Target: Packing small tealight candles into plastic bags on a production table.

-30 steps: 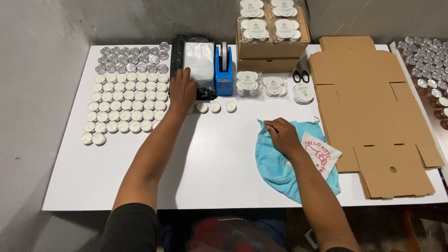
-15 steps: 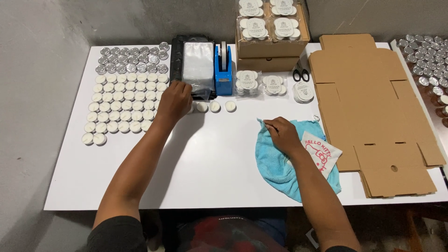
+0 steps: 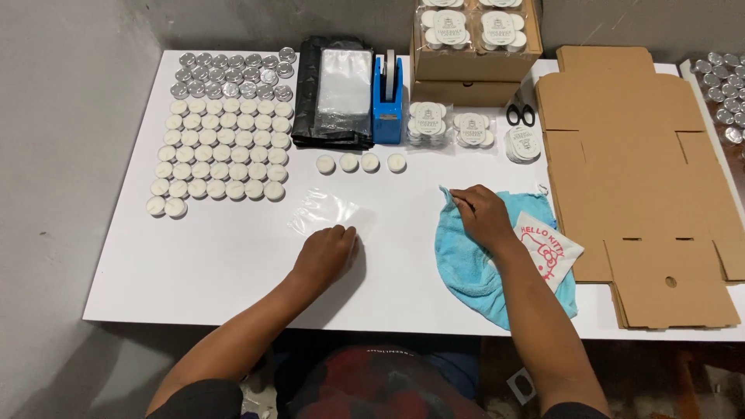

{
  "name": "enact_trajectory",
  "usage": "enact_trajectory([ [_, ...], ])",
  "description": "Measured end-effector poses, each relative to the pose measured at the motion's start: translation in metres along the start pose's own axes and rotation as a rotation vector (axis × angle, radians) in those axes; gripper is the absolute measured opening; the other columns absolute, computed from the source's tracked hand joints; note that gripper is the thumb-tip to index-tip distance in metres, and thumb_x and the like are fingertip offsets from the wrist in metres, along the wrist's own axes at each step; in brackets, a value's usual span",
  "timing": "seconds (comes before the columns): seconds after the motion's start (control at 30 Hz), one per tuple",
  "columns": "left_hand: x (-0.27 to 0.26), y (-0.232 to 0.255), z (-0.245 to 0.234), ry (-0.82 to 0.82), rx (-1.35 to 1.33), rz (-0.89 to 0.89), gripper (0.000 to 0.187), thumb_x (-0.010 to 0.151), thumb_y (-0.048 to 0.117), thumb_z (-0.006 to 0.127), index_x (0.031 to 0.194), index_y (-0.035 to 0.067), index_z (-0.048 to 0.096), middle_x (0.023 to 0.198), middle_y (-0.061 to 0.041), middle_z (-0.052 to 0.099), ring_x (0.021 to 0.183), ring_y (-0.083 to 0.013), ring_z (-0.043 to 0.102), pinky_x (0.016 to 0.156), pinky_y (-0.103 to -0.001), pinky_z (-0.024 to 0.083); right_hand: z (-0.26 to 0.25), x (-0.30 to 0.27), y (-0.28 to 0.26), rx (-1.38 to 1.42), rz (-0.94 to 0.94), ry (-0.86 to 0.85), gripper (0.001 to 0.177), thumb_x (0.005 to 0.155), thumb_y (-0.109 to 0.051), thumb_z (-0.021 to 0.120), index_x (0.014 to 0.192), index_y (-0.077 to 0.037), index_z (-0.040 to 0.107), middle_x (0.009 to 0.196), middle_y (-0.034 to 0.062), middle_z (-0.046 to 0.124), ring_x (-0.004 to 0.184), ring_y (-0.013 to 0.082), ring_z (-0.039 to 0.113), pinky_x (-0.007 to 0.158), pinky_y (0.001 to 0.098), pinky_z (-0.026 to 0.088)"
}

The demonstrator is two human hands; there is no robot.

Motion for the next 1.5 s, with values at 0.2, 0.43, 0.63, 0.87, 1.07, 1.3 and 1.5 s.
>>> enact_trajectory([
  [0.2, 0.032, -0.036, -0.004, -0.018, -0.279, -0.086, 0.027, 0.095, 0.019, 0.064, 0.116, 0.006, 0.075, 0.109, -0.02, 0.071, 0.1, -0.0355, 0.07, 0.083, -0.042, 0.057, 0.003, 0.002, 0.0, -0.067, -0.086, -0.008, 0.024, 0.107, -0.016, 0.059, 0.122, -0.015, 0.077, 0.101, 0.0109, 0.073, 0.092, 0.0294, 0.069, 0.08, 0.0398, 0.056],
  [0.43, 0.039, -0.056, 0.006, -0.023, -0.218, -0.061, 0.036, 0.101, 0.019, 0.052, 0.134, 0.021, 0.065, 0.135, -0.007, 0.059, 0.135, -0.0297, 0.05, 0.114, -0.05, 0.039, 0.006, 0.007, -0.007, -0.165, -0.001, -0.091, 0.027, 0.109, -0.023, 0.056, 0.126, -0.015, 0.075, 0.114, 0.0125, 0.071, 0.106, 0.0334, 0.067, 0.091, 0.0446, 0.053],
  [0.63, 0.035, -0.065, 0.001, -0.106, -0.328, -0.164, 0.034, 0.096, 0.03, 0.065, 0.127, 0.019, 0.072, 0.114, -0.01, 0.069, 0.115, -0.029, 0.062, 0.107, -0.047, 0.04, -0.004, 0.023, -0.055, -0.369, 0.054, -0.19, 0.035, 0.108, -0.032, 0.05, 0.134, -0.019, 0.069, 0.123, 0.0074, 0.067, 0.117, 0.0285, 0.061, 0.1, 0.0438, 0.044],
  [0.87, 0.036, -0.07, 0.013, -0.108, -0.407, -0.2, 0.021, 0.092, 0.027, 0.07, 0.111, 0.022, 0.076, 0.119, -0.007, 0.062, 0.12, -0.029, 0.057, 0.104, -0.048, 0.042, 0.038, 0.064, -0.078, -0.383, 0.024, -0.343, 0.042, 0.103, -0.033, 0.055, 0.14, -0.014, 0.064, 0.124, 0.0128, 0.067, 0.117, 0.0304, 0.063, 0.101, 0.0446, 0.047],
  [1.07, 0.031, -0.072, 0.025, -0.01, -0.38, -0.173, 0.029, 0.096, 0.024, 0.069, 0.123, 0.017, 0.072, 0.114, -0.011, 0.065, 0.116, -0.031, 0.062, 0.099, -0.045, 0.05, 0.043, 0.081, -0.128, -0.351, 0.017, -0.361, 0.061, 0.101, -0.034, 0.061, 0.151, -0.003, 0.049, 0.129, 0.022, 0.062, 0.118, 0.0371, 0.063, 0.098, 0.0502, 0.05],
  [1.3, 0.03, -0.072, 0.015, 0.089, -0.436, -0.191, 0.018, 0.094, 0.023, 0.073, 0.108, 0.013, 0.078, 0.108, -0.01, 0.069, 0.112, -0.029, 0.065, 0.095, -0.04, 0.054, 0.054, 0.078, -0.113, -0.328, -0.02, -0.356, 0.052, 0.099, -0.026, 0.063, 0.145, -0.003, 0.056, 0.126, 0.0215, 0.06, 0.113, 0.0376, 0.066, 0.094, 0.0478, 0.055],
  [1.5, 0.041, -0.075, 0.0, -0.037, -0.671, -0.305, 0.029, 0.087, 0.009, 0.077, 0.115, 0.006, 0.073, 0.1, -0.015, 0.074, 0.104, -0.0344, 0.072, 0.094, -0.044, 0.057, 0.039, 0.056, -0.105, -0.388, 0.016, -0.479, 0.051, 0.098, -0.028, 0.063, 0.144, -0.006, 0.059, 0.134, 0.0177, 0.06, 0.127, 0.0353, 0.058, 0.104, 0.0493, 0.042],
])
Point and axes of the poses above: each hand's wrist, its own x-axis towards the middle knuckle, its own z-axis out of the palm, y = z × x, the point moved 7 cm from there along x, towards the middle knuckle
